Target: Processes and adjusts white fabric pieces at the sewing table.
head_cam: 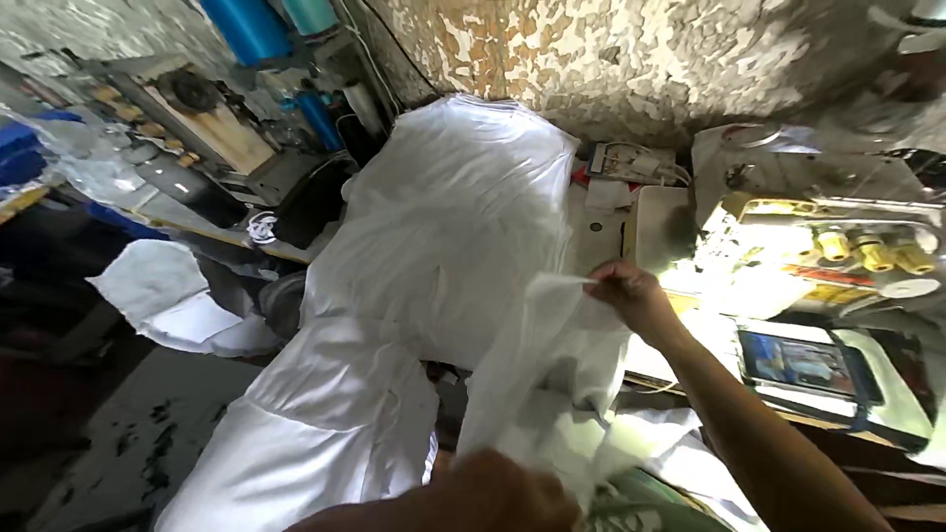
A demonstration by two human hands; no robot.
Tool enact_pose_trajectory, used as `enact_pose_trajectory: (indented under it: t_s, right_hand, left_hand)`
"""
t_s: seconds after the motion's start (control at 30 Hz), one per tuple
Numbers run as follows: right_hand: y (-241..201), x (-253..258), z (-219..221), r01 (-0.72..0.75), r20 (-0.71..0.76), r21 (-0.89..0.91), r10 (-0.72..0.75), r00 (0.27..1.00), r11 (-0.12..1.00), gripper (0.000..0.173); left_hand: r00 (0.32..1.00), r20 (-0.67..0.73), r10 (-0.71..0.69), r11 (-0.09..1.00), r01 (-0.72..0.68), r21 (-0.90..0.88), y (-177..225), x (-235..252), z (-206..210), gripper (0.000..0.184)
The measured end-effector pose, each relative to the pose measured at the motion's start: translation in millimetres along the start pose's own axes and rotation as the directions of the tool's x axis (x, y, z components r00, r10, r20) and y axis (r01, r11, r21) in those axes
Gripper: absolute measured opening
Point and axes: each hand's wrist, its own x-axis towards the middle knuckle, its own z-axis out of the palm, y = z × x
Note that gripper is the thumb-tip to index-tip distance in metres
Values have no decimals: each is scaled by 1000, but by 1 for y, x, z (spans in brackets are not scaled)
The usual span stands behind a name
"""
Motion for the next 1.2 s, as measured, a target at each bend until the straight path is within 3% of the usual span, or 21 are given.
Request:
enact_pose_trajectory:
  t_s: [0.07, 0.13, 0.27, 0.33, 0.37, 0.43, 0.5, 0.57, 0.63, 0.73, 0.8, 0.83, 0.87, 0.9, 0.97, 1.0, 1.07, 1.13, 1.2]
  right_hand:
    - [22, -2, -2, -145, -70, -47, 141, 988, 988, 18]
    - [44, -9, 9, -275, -64, -111, 269, 961, 955, 26]
    - [65, -23, 29, -409, -77, -240, 402, 912, 880, 25]
    - [63, -33, 33, -338, -187, -326, 290, 938, 883, 26]
    - [63, -41, 36, -222, -234, -419, 132, 963, 880, 25]
    - [63, -56, 45, 37, -188, -582, -179, 966, 812, 21]
    - [60, -62, 55, 154, -101, -598, -264, 959, 787, 21]
    - [52, -55, 55, -4, -130, -476, -66, 989, 879, 32]
    - [45, -37, 41, -307, -159, -291, 270, 950, 906, 44]
    - [55, -17, 22, -618, -41, -4, 617, 786, 787, 48]
    - [62, -13, 17, -714, 193, 310, 694, 694, 628, 51]
    - [61, -14, 18, -724, 319, 421, 657, 683, 547, 46]
    - [56, -17, 22, -698, 382, 469, 587, 713, 542, 35]
    - [50, -22, 29, -635, 399, 466, 495, 772, 616, 22]
    - [38, -39, 50, -364, 411, 298, 226, 883, 882, 14]
    - [31, -51, 60, -175, 455, 168, 81, 887, 970, 19]
    - [17, -73, 76, 148, 539, 17, -133, 831, 989, 19]
    - [11, -87, 77, 210, 460, -21, -177, 870, 978, 16]
    - [14, -84, 69, 67, 251, -73, -47, 967, 995, 18]
  left_hand:
    - [954, -30, -297, 930, 296, 219, -34, 14, -9, 14]
    - [831, 12, -556, 813, 540, 217, -86, 39, -14, 24]
    - [828, -232, -511, 841, 537, 66, -180, 57, 19, 22]
    - [832, -323, -451, 874, 485, 30, -201, 59, 31, 20]
    - [834, -344, -431, 885, 466, 22, -206, 59, 34, 22]
    - [839, -350, -417, 897, 443, -8, -209, 57, 36, 22]
    - [839, -306, -449, 887, 460, -41, -205, 55, 33, 18]
    - [832, -261, -489, 869, 490, -65, -198, 55, 29, 20]
    - [836, -262, -482, 873, 483, -65, -190, 54, 29, 23]
    - [886, -327, -330, 939, 342, -20, -181, 47, 44, 25]
    - [904, -262, -337, 941, 335, -54, -177, 46, 53, 29]
    - [898, -231, -375, 927, 367, -80, -177, 46, 57, 30]
    - [882, -213, -421, 907, 406, -110, -180, 47, 60, 31]
    - [856, -198, -478, 877, 454, -156, -183, 48, 61, 30]
    - [781, -217, -585, 807, 532, -258, -180, 49, 61, 30]
    - [727, -231, -647, 757, 574, -311, -175, 48, 64, 36]
    - [624, -245, -742, 662, 624, -415, -164, 43, 72, 48]
    - [608, -226, -761, 642, 658, -394, -161, 41, 77, 46]
    - [614, -222, -758, 647, 662, -379, -163, 39, 83, 41]
